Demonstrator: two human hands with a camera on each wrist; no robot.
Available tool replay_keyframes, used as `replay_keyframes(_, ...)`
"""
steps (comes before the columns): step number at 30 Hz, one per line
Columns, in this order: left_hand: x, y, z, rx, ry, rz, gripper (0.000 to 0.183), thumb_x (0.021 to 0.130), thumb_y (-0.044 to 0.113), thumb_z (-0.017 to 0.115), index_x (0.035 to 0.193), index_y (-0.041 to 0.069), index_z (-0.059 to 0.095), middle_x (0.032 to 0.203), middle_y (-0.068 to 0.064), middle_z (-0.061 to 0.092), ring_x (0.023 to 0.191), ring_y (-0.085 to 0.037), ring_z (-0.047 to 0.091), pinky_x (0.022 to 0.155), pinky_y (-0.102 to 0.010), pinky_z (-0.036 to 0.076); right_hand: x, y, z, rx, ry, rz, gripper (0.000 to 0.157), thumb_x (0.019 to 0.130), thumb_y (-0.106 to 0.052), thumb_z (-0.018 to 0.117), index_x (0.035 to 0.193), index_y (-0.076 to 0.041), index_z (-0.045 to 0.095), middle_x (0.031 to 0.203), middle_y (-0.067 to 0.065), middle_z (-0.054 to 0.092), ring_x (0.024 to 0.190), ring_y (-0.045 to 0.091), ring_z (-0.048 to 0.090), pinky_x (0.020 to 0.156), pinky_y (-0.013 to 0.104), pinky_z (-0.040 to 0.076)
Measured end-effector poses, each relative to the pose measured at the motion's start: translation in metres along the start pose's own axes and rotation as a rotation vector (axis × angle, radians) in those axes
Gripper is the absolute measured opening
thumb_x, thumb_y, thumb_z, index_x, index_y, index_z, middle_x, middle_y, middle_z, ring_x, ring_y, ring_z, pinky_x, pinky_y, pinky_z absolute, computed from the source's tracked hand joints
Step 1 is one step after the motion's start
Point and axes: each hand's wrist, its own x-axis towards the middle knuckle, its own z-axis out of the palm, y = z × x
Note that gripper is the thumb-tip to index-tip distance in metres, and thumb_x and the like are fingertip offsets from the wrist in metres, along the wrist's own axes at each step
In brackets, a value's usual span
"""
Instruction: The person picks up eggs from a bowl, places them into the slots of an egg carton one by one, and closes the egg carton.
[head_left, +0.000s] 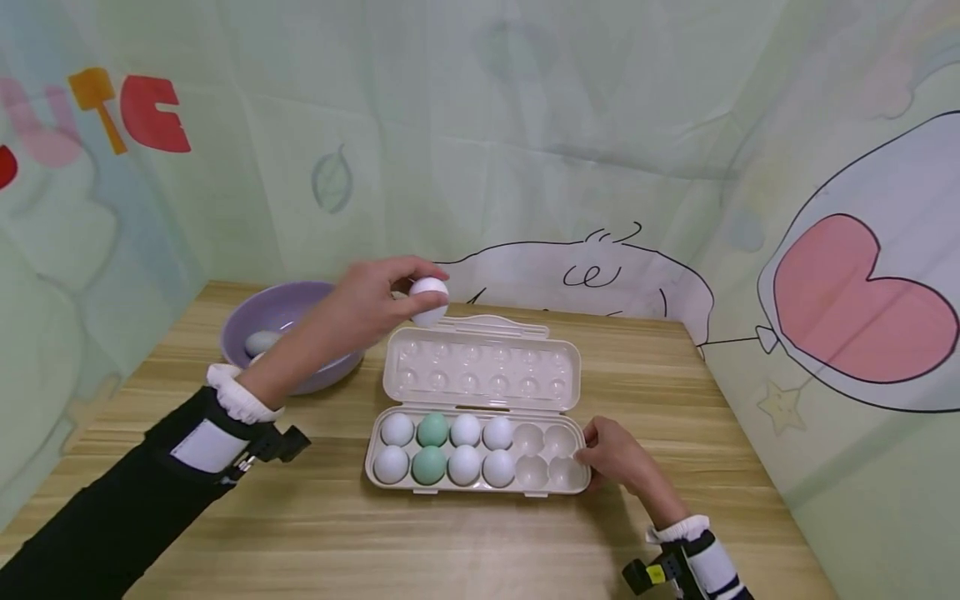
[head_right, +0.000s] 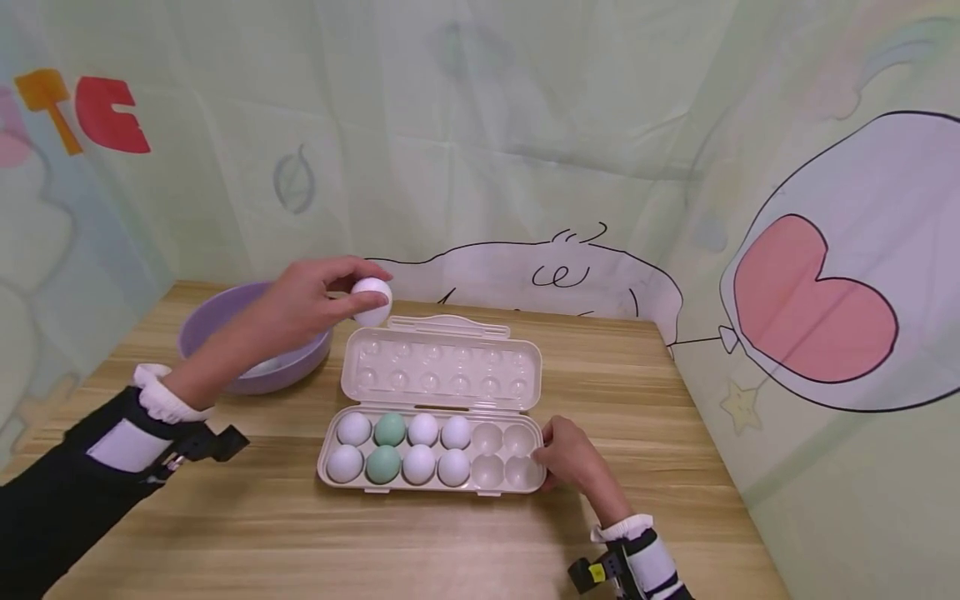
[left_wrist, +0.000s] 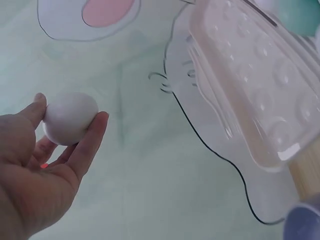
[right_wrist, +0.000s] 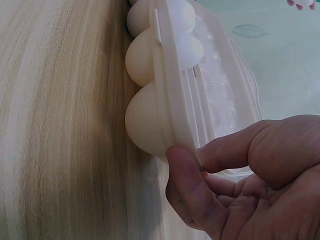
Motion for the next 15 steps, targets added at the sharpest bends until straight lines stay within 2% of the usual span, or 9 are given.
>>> replay_keyframes(6,0.004,0.022,0.021,-0.087,-0.025,0.06,0.029,0.093,0.02,0.08,0.118,0.008,0.074,0.111,-0.005,0.073,0.097,-0.02,0.069,0.077,-0.03,0.054,-0.001,0.002,-0.002,0.03,-0.021,-0.023,0.016,0.086,0.01,0.066,0.092,0.008,0.051,0.081,0.018,0.062,0.057,0.025,0.068,0.05,0.039,0.059)
replay_keyframes(11,0.007,0.037,0.04,-0.173,-0.075,0.063,0.027,0.093,0.019,0.079,0.117,0.007,0.073,0.11,-0.004,0.072,0.096,-0.018,0.07,0.078,-0.032,0.057,0.0,0.004,-0.004,0.028,-0.041,-0.043,0.014,0.086,0.01,0.063,0.091,0.008,0.05,0.079,0.017,0.061,0.055,0.022,0.067,0.05,0.037,0.059)
replay_keyframes(15,0.009,0.041,0.058,-0.175,-0.124,0.065,0.027,0.094,0.019,0.079,0.117,0.007,0.072,0.11,-0.004,0.071,0.097,-0.019,0.07,0.078,-0.031,0.059,0.001,0.003,-0.003,0.033,-0.022,-0.017,0.015,0.086,0.011,0.065,0.091,0.008,0.052,0.081,0.017,0.062,0.057,0.024,0.067,0.051,0.039,0.06)
